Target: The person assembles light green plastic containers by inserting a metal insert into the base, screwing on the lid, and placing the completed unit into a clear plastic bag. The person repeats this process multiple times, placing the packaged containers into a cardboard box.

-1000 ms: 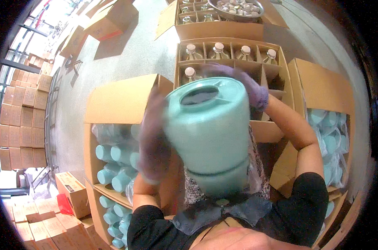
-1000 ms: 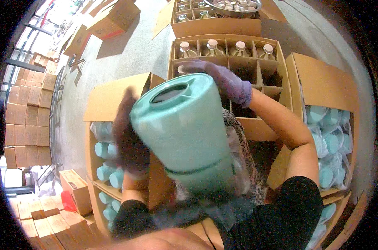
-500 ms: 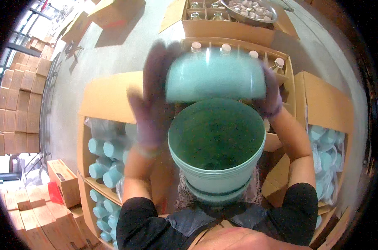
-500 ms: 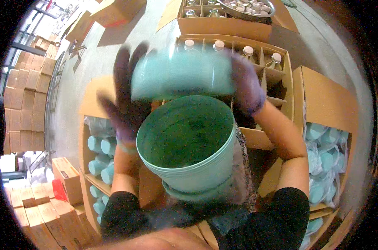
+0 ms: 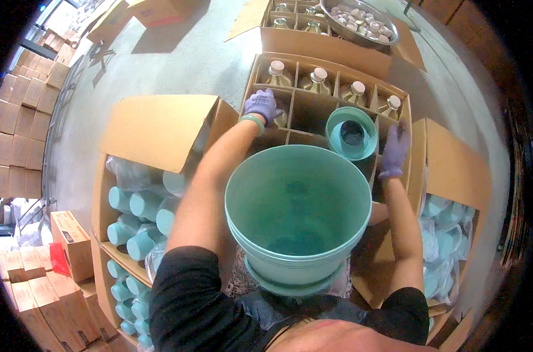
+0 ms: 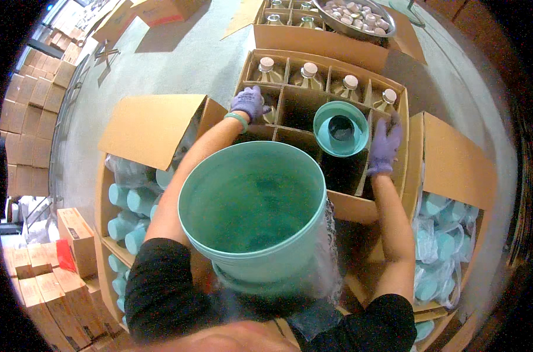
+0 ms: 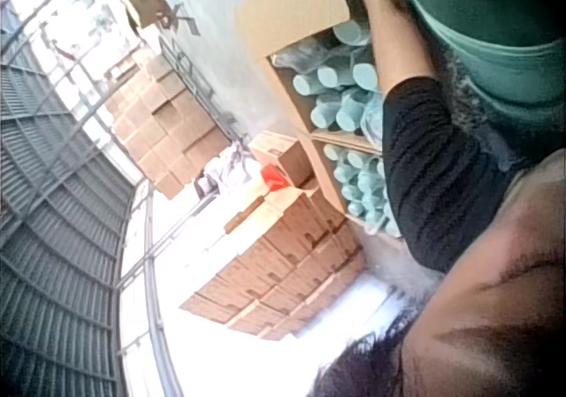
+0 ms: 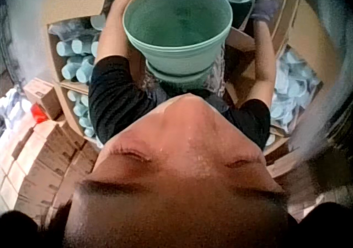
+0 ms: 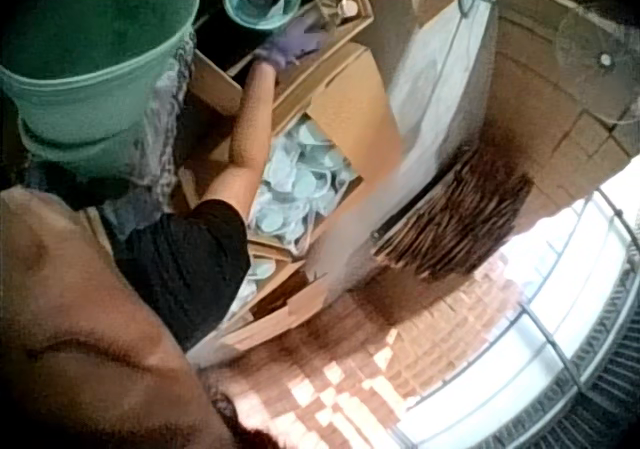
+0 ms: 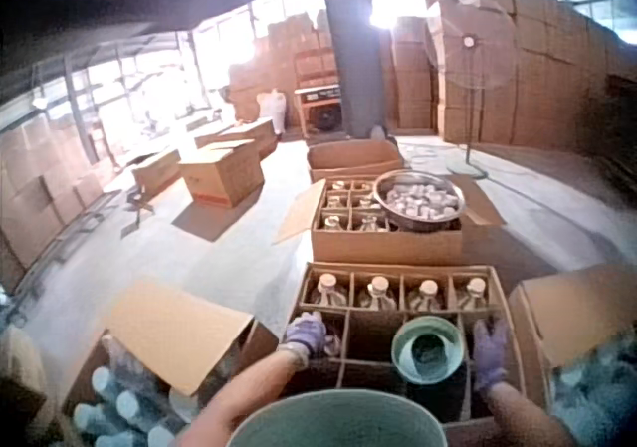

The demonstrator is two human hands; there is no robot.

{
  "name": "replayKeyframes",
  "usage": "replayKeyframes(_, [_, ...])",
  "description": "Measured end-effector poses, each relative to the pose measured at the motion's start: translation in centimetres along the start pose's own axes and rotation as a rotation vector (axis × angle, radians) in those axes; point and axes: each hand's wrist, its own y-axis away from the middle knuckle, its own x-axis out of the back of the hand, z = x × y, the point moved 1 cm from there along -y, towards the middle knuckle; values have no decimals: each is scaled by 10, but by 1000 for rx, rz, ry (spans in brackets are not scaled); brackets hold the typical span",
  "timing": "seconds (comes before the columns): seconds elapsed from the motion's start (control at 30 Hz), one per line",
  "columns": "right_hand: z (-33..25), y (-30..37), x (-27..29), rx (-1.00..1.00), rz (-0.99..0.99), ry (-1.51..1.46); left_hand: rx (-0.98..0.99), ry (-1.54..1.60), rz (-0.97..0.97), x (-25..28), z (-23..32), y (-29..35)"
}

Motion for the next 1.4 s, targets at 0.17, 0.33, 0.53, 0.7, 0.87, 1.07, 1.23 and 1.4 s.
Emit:
replayKeyframes(0.17, [-77, 54, -45, -20, -536, -139, -314, 14, 349, 104, 9, 57])
replayKeyframes(0.33, [-113, 69, -114, -1004, -1153, -870, -645, -38, 971, 241, 17, 189])
replayKeyframes(0.53, [-262, 53, -94, 491, -888, -782, -976, -78, 929, 280, 23, 345])
replayKeyframes(0.7, [-305, 65, -60, -338, -1303, -1328, -1015, 378, 984, 258, -27, 319])
replayKeyframes(0.87, [-288, 104, -14, 145, -1274, -556, -900, 505, 949, 214, -45, 358])
replayKeyframes(1.07, [-274, 112, 7, 216, -1367, -262, -662, 861, 737, 166, -28, 369])
replayKeyframes(1.23, [-188, 67, 14, 502, -1020, -172, -809, 866, 807, 154, -16, 351])
replayKeyframes(1.4, [-85, 49, 41, -525, -258, -473, -959, 798, 428, 171, -19, 339])
